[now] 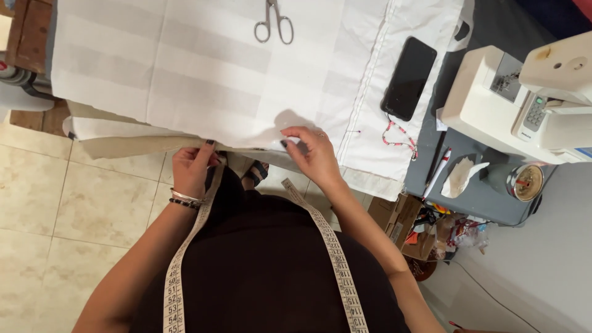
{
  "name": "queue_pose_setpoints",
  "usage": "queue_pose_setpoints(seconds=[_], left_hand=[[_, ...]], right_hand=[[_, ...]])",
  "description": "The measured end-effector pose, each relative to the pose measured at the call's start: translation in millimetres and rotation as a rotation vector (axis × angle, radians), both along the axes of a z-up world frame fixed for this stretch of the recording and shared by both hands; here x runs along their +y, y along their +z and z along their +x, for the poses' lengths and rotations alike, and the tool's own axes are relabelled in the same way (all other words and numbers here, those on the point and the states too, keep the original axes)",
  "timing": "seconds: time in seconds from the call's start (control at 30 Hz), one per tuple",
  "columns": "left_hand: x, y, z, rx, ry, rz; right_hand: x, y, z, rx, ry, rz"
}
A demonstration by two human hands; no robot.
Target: Folding the edge of a fabric piece and pinning it to secure the hem before sewing.
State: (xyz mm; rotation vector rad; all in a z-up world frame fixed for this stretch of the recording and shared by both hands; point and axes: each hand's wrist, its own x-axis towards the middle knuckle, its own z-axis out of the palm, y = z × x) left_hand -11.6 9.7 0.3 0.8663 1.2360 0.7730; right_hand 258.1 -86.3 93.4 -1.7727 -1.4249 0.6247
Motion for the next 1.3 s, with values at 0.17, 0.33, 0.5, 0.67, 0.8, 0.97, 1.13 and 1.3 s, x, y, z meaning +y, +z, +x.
queue_pose_setpoints(seconds=[0.17, 0.33, 0.5, 0.67, 0.8, 0.97, 1.13, 1.3], left_hand=[[2.5, 24.0, 5.5, 0.025, 0.000, 0.024], [-0.8, 52.9, 1.6, 0.116, -0.076, 0.030], [-0.9, 72.7, -0.3, 0.149, -0.133, 0.153], [2.6, 69.9, -0.8, 0.142, -0.152, 0.164], [10.6, 53.7, 0.9, 0.102, -0.142, 0.116], [13.2, 59.4, 5.5, 0.029, -0.087, 0.015], [15.1, 42.1, -4.7, 0.028, -0.068, 0.000], [20.3, 24.9, -20.7, 0.534, -0.338, 1.041]], right_hand=[[0.6, 25.9, -16.9, -0.212, 0.127, -0.002], [6.1, 0.4, -24.4, -0.263, 0.147, 0.006], [8.7, -6.4, -17.4, -0.222, 0.163, -0.060], [12.0, 13.7, -22.8, -0.178, 0.236, -0.085], [17.4, 16.6, -32.0, -0.286, 0.257, -0.066], [25.7, -19.0, -51.5, -0.424, 0.208, -0.012], [29.3, -34.1, -51.1, -0.342, 0.159, -0.024], [30.5, -27.3, -50.3, -0.227, 0.135, -0.004]])
